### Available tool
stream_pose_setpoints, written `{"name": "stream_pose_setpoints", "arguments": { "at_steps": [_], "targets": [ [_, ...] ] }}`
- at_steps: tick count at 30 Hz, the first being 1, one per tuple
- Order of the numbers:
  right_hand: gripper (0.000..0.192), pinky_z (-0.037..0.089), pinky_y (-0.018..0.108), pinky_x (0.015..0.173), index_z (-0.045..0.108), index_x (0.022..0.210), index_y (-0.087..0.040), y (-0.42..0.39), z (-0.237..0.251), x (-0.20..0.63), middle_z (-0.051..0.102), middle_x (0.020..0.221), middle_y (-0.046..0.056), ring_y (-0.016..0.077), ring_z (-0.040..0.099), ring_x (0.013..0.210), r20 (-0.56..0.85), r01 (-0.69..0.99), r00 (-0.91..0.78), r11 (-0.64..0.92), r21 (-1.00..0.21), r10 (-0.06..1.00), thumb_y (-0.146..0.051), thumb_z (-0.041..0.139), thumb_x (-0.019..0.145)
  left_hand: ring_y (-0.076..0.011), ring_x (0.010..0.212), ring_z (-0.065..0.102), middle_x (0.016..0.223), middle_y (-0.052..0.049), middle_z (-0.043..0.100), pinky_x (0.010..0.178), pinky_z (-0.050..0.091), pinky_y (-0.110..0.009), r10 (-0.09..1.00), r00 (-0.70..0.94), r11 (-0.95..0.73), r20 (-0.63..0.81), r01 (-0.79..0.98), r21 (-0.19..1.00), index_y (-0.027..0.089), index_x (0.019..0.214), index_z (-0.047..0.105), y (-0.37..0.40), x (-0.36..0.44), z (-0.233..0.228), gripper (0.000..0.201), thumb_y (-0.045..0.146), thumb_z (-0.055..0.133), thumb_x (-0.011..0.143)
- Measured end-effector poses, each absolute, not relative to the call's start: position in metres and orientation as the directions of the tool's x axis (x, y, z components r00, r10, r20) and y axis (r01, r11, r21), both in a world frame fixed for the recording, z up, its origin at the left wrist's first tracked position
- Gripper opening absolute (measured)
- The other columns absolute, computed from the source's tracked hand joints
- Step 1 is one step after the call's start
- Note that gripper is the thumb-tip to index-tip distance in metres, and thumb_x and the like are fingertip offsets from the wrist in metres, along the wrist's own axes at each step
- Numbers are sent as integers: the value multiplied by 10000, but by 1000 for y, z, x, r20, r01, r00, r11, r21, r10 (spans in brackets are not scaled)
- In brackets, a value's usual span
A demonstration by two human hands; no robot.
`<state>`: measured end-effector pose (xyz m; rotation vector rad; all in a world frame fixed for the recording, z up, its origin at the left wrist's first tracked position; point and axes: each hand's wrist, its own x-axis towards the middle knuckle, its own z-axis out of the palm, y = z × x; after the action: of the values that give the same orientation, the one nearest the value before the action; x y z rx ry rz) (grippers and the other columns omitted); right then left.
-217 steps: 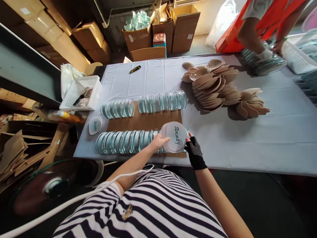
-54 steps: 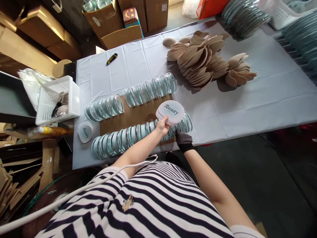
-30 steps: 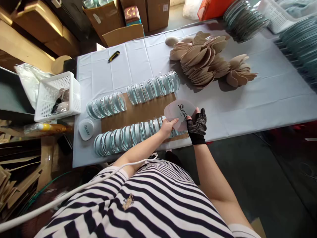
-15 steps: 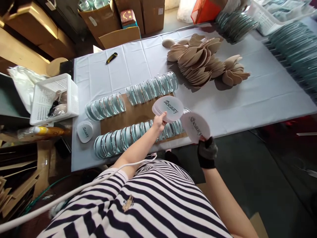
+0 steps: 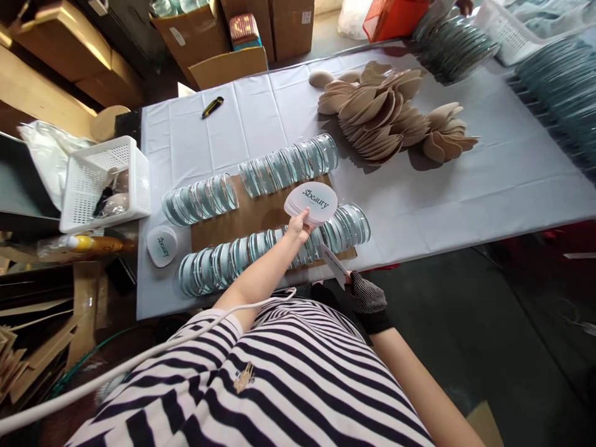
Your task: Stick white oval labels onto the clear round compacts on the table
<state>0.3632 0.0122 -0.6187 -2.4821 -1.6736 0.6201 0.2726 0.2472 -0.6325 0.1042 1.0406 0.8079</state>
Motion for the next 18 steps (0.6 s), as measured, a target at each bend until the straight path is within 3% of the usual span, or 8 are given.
{"name": "stream_pose_setpoints", "arguments": {
  "at_steps": [5, 8, 12, 18],
  "targets": [
    [318, 376, 273, 627, 581, 1223, -142, 62, -632, 348, 717, 946, 138, 226, 681, 821, -486, 893, 275, -407, -191, 830, -251, 438, 961, -225, 1115, 676, 1200, -87, 714, 998, 549, -424, 646, 265, 703, -716, -571, 423, 195, 1209, 651, 246, 271, -632, 388, 81, 668, 838],
    [334, 406, 289, 662, 558, 1241, -160, 88, -629, 345, 713, 962, 146, 230, 689, 849, -548, 874, 283, -447, -191, 787, -294, 359, 1010, -224, 1136, 667, 1201, -83, 714, 1013, 539, -427, 653, 267, 695, -709, -582, 422, 194, 1208, 650, 245, 270, -632, 389, 74, 662, 838],
    [380, 424, 295, 673, 566, 1192, -179, 90, -618, 347, 708, 950, 124, 227, 688, 839, -534, 824, 361, -530, -202, 764, -377, 283, 1034, -220, 1131, 668, 1166, -91, 726, 1037, 519, -426, 656, 274, 698, -703, -575, 427, 167, 1169, 671, 245, 271, -631, 343, 61, 649, 844],
    [294, 442, 339, 729, 613, 1168, -164, 104, -641, 340, 693, 917, 157, 258, 670, 844, -462, 797, 407, -554, -240, 787, -261, 407, 982, -205, 1073, 690, 1068, -92, 751, 1024, 523, -379, 669, 298, 705, -681, -545, 454, 140, 1116, 697, 246, 273, -632, 305, 40, 660, 831]
  ]
}}
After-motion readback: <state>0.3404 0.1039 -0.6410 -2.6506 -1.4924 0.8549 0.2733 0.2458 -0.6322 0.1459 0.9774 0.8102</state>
